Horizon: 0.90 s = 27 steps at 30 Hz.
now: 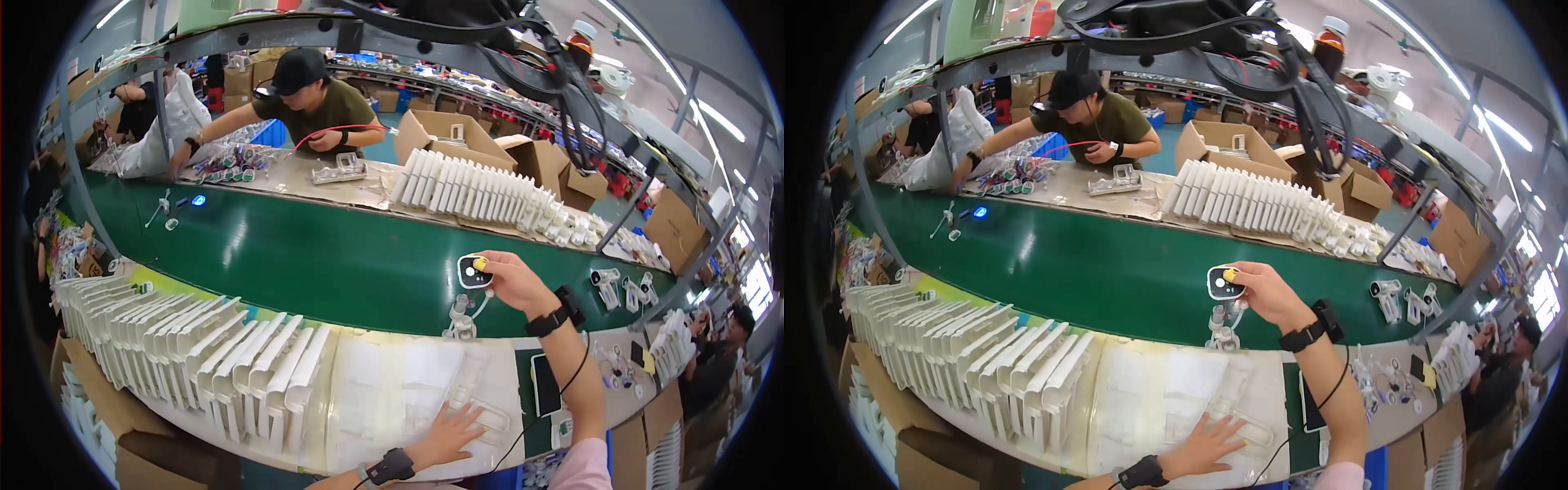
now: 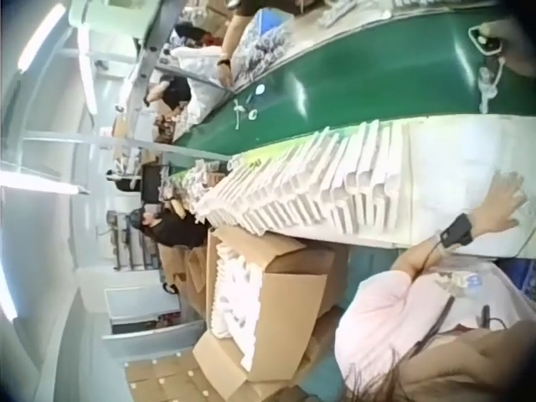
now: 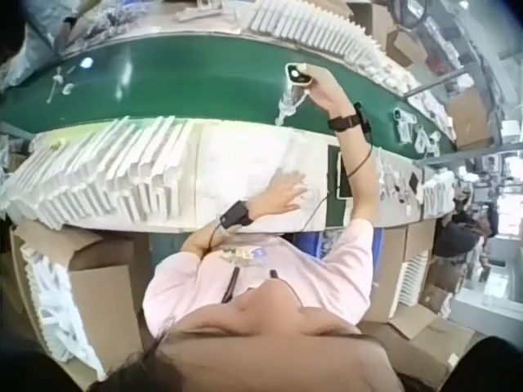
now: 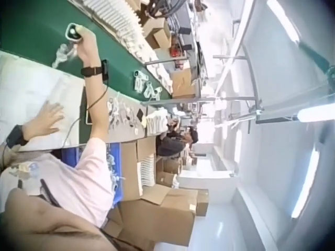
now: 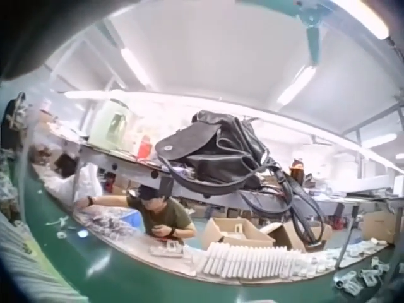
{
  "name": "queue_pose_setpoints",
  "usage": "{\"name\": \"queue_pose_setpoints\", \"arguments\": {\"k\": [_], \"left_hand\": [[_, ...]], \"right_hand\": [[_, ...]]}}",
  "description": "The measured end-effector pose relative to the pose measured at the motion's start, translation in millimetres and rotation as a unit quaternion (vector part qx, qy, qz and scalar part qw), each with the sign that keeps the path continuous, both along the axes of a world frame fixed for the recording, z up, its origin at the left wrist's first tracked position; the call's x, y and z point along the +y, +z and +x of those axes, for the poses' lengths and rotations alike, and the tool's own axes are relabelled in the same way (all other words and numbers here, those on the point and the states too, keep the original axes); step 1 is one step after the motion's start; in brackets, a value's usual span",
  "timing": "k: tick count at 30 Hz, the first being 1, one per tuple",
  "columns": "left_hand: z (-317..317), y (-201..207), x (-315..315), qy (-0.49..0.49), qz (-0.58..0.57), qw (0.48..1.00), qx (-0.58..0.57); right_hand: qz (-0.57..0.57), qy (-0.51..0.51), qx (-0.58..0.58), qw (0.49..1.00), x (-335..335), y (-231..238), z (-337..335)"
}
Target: The person picks up a motor, a battery, and a circuit board from a bin, fits them into a plastic housing, and routes the wires. They then insert a pump and a tube into the housing, press the components into place, and set the assembled unit onto the conveyor belt.
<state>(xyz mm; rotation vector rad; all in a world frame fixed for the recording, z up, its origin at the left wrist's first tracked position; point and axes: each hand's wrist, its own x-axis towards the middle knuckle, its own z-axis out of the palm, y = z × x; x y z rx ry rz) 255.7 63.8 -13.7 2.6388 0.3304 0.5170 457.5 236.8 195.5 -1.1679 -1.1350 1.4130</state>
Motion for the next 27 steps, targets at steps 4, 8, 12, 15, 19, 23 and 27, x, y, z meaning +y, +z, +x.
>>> {"name": "queue_pose_setpoints", "arguments": {"k": [4, 8, 12, 15, 19, 23, 27], "left_hand": [[-21, -12, -8, -0.010, -0.014, 0.999, 0.045], [-41, -4, 3, 0.002, -0.016, 0.998, 0.053], [-47, 61, 43, 0.119, -0.167, 0.966, -0.156], [-32, 139, 72, 0.155, -0.345, 0.841, -0.388], [-6, 190, 88, -0.013, -0.533, 0.764, -0.364], [7, 185, 96, -0.036, -0.541, 0.797, -0.265], [6, 183, 90, 0.135, -0.386, 0.869, -0.279]], "right_hand": [[0.090, 0.031, -0.149, 0.984, -40, 29, -3], [0.151, 0.018, -0.349, 0.925, -64, 40, -4], [0.080, 0.108, -0.127, 0.983, -80, 35, 0], [0.073, 0.165, -0.035, 0.983, -95, 43, 7], [0.115, 0.148, 0.009, 0.982, -107, 44, -1], [0.144, -0.078, -0.245, 0.956, -125, 31, -27], [-0.106, -0.032, -0.082, 0.990, -156, 23, -30]]}}
